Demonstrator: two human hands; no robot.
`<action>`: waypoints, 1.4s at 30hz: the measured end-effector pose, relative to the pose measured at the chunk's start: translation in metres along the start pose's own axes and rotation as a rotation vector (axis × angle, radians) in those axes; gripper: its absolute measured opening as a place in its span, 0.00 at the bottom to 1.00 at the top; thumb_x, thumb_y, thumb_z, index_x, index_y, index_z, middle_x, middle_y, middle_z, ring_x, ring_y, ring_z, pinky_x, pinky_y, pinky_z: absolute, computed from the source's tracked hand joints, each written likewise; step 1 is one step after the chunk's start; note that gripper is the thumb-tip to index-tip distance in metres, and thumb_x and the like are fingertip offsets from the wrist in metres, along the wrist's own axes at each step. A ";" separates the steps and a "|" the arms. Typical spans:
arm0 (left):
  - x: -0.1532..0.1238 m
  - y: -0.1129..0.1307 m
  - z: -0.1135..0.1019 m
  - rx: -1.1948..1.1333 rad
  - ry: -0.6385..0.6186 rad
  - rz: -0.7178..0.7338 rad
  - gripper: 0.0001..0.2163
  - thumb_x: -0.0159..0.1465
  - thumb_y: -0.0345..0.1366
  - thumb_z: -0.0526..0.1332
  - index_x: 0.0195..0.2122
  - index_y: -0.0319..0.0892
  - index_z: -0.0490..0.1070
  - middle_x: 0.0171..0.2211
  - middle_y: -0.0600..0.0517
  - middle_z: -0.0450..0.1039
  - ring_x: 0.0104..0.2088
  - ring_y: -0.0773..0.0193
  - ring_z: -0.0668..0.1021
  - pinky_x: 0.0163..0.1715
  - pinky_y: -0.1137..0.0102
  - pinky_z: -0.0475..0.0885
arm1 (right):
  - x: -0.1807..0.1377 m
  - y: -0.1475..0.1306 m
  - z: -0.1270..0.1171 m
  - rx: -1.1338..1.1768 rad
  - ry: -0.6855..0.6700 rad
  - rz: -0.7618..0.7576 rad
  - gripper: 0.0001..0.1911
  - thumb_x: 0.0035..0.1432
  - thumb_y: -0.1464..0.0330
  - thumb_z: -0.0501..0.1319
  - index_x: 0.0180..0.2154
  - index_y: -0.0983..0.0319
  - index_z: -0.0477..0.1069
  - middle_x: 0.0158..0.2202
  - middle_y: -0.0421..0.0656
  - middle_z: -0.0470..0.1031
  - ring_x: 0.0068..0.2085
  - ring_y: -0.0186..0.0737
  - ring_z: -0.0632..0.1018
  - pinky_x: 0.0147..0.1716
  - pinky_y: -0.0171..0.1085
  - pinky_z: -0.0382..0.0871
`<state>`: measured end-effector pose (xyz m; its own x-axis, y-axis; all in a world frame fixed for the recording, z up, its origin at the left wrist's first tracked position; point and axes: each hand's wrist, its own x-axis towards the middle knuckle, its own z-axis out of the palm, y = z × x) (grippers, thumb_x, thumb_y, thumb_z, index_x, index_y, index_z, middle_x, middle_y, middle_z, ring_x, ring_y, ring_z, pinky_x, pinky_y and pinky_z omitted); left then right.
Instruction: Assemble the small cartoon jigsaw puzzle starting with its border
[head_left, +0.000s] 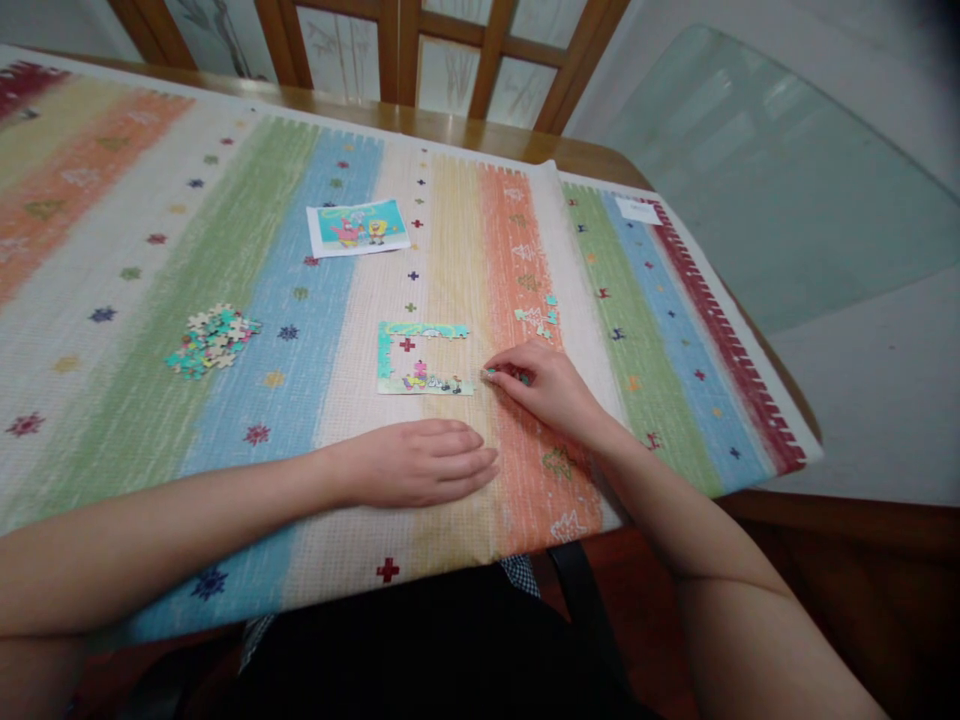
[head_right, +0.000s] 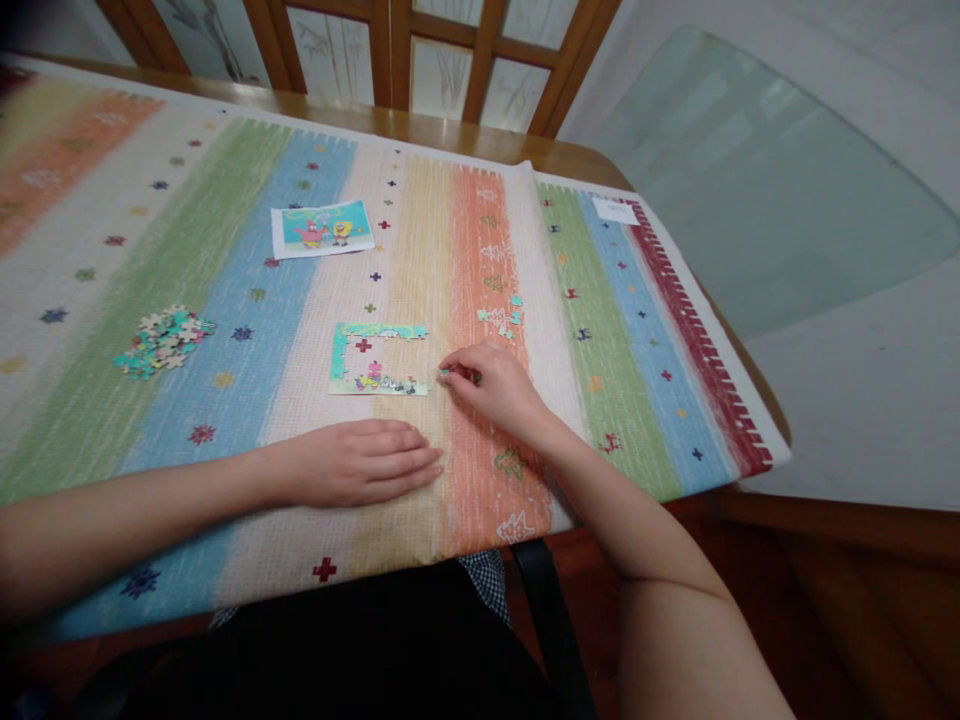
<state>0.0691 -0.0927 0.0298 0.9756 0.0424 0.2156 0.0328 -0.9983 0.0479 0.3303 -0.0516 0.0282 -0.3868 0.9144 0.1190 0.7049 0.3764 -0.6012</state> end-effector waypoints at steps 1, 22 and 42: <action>0.000 -0.001 -0.001 -0.020 -0.004 0.031 0.20 0.76 0.27 0.48 0.62 0.45 0.70 0.63 0.51 0.72 0.60 0.61 0.75 0.66 0.66 0.65 | -0.001 -0.001 0.000 0.019 0.018 0.017 0.06 0.64 0.63 0.66 0.38 0.56 0.81 0.33 0.44 0.81 0.37 0.45 0.77 0.44 0.47 0.67; 0.003 -0.005 0.007 0.027 0.230 0.088 0.13 0.75 0.26 0.52 0.53 0.39 0.75 0.55 0.46 0.78 0.50 0.59 0.79 0.53 0.64 0.73 | 0.001 -0.009 -0.004 0.598 0.043 0.304 0.20 0.52 0.51 0.73 0.31 0.61 0.75 0.29 0.43 0.79 0.30 0.37 0.78 0.29 0.37 0.69; 0.002 -0.006 0.012 -0.032 0.209 0.056 0.13 0.75 0.27 0.53 0.54 0.38 0.74 0.56 0.43 0.77 0.51 0.58 0.79 0.54 0.62 0.73 | 0.001 -0.012 -0.006 0.695 0.028 0.304 0.19 0.53 0.53 0.73 0.31 0.60 0.73 0.27 0.40 0.77 0.28 0.34 0.76 0.30 0.36 0.70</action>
<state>0.0730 -0.0870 0.0186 0.9092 -0.0024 0.4164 -0.0303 -0.9977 0.0603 0.3252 -0.0544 0.0406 -0.2136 0.9699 -0.1170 0.2374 -0.0647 -0.9693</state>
